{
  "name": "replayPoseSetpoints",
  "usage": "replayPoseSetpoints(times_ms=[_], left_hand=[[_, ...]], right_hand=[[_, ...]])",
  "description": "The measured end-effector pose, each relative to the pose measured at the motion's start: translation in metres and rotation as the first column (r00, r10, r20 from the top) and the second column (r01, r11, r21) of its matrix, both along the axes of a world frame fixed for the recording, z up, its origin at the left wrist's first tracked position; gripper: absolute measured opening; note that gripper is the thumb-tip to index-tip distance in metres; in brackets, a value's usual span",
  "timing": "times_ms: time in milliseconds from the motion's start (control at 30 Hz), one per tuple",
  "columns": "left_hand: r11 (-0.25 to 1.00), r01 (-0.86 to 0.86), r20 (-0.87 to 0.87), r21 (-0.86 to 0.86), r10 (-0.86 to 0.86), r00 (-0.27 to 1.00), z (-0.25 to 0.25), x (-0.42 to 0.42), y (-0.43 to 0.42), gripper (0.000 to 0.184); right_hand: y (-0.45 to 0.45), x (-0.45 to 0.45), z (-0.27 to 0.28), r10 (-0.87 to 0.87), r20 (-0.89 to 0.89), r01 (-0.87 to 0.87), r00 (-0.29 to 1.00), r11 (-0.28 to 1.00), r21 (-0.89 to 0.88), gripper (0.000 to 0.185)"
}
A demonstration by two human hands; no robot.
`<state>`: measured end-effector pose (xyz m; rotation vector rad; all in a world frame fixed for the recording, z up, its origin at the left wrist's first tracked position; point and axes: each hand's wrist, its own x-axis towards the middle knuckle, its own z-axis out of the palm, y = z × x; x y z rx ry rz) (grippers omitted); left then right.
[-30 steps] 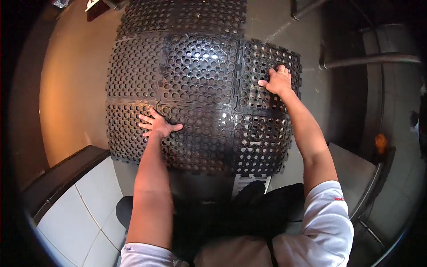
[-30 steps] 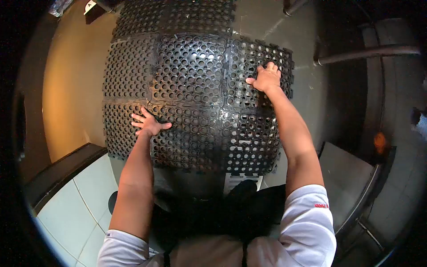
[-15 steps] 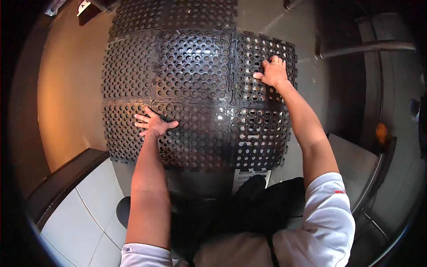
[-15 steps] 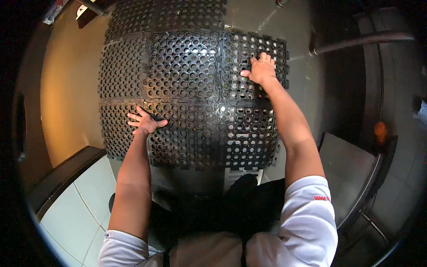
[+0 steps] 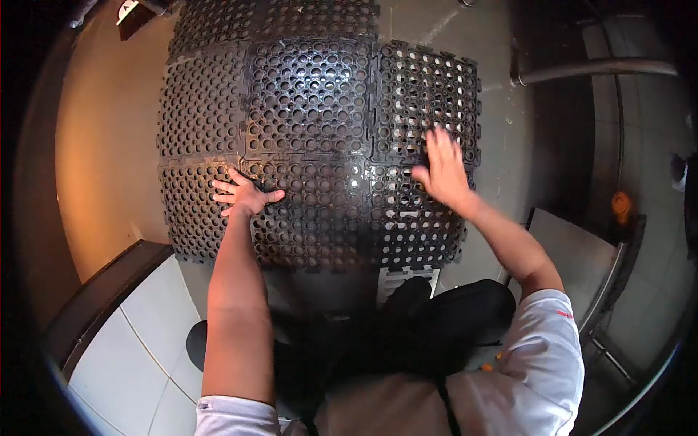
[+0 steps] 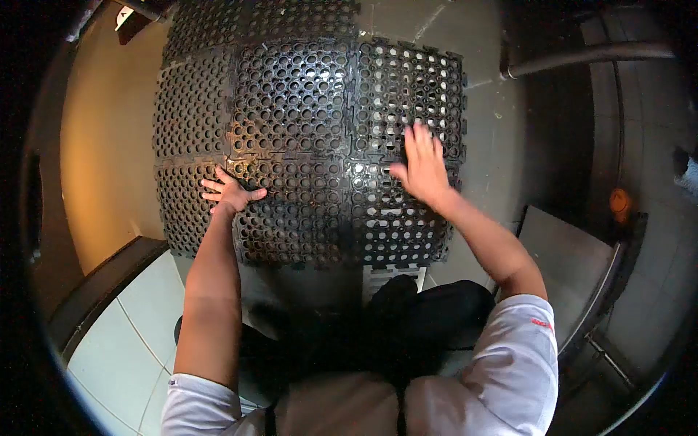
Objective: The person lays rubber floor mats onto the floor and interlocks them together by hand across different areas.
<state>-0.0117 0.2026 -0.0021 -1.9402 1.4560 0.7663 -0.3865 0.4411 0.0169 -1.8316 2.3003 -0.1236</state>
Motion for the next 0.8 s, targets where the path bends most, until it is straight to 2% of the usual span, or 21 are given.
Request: replayPoseSetpoints(times_ms=[33,100,200,300,367,433,467,500,567,700,800], left_hand=[[1.000,-0.001,0.000,0.002,0.001,1.000,-0.001,0.000,0.000,0.162],[1.000,0.004,0.001,-0.007,-0.004,1.000,0.003,-0.003,0.001,0.161],[0.999,0.032,0.008,-0.017,-0.032,0.999,0.001,-0.001,0.002,0.162],[0.998,0.037,-0.018,-0.051,-0.038,0.999,-0.014,0.010,0.003,0.163],[0.995,0.023,-0.018,-0.095,-0.025,1.000,-0.004,0.003,0.009,0.161],[0.953,0.100,-0.023,-0.286,-0.112,0.993,0.001,0.001,0.025,0.156],[0.908,0.171,-0.052,-0.382,-0.206,0.977,0.011,-0.005,0.042,0.142],[0.832,0.295,-0.004,-0.469,-0.336,0.942,0.008,-0.010,0.059,0.120],[0.808,0.370,-0.060,-0.458,-0.444,0.894,0.011,-0.043,0.097,0.104],[0.738,0.578,-0.187,-0.348,-0.659,0.729,0.028,-0.119,0.164,0.091],[0.624,0.677,-0.206,-0.390,-0.776,0.597,0.026,-0.160,0.183,0.084]], right_hand=[[0.022,0.007,-0.001,0.049,0.005,-0.049,0.999,0.973,0.227,0.099],[0.039,0.012,-0.006,0.022,0.021,-0.028,1.000,0.902,0.432,0.105],[0.039,0.016,-0.018,-0.028,0.002,0.022,1.000,0.858,0.513,0.113],[0.015,0.015,0.004,-0.008,0.029,-0.014,1.000,0.730,0.683,0.120],[-0.002,0.014,0.007,-0.035,0.056,-0.020,0.998,0.644,0.765,0.132],[-0.020,0.011,0.008,-0.010,0.056,-0.042,0.998,0.514,0.857,0.131],[-0.022,0.010,0.008,-0.012,0.056,-0.042,0.998,0.511,0.859,0.132],[-0.021,0.011,0.006,-0.013,0.061,-0.046,0.998,0.506,0.861,0.133],[-0.025,0.011,0.007,-0.004,0.062,-0.052,0.998,0.503,0.863,0.132],[-0.006,0.024,0.013,-0.067,0.024,0.021,0.997,0.604,0.797,0.126],[-0.011,0.024,0.010,-0.126,0.019,0.069,0.992,0.660,0.748,0.124]])
